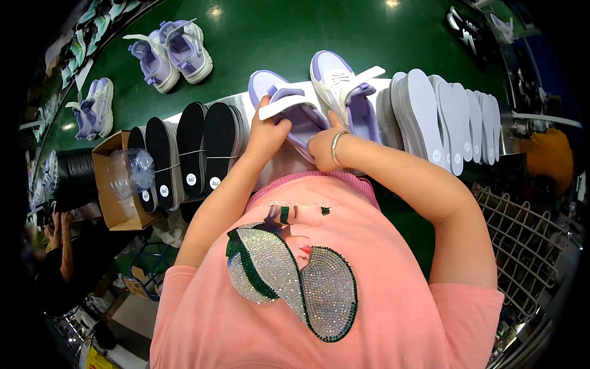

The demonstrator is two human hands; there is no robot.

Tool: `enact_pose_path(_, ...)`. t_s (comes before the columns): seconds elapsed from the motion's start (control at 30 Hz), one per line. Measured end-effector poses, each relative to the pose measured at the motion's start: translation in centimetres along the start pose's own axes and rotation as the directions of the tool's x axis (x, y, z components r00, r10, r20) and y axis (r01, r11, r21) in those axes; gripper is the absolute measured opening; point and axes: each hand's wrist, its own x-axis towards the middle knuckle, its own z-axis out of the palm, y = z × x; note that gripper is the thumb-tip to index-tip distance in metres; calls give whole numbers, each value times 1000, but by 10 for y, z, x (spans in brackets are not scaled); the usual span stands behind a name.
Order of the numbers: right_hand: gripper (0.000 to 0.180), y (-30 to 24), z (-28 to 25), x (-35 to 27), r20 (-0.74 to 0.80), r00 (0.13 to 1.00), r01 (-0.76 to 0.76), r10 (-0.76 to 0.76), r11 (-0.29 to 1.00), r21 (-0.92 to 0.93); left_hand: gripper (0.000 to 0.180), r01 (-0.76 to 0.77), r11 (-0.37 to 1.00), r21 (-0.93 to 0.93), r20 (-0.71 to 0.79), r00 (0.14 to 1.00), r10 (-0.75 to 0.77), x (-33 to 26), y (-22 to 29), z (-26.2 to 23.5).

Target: The person picks up shoes from a conveyor belt, inserts insoles into them by hand, and places the shoes back onto the belt or into boxes.

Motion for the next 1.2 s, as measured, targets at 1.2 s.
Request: enact_pose_path(1.2, 17, 9, 3, -7, -619, 781, 263, 88, 852, 452, 46, -13, 1000, -22, -88, 996, 11, 2, 9, -16)
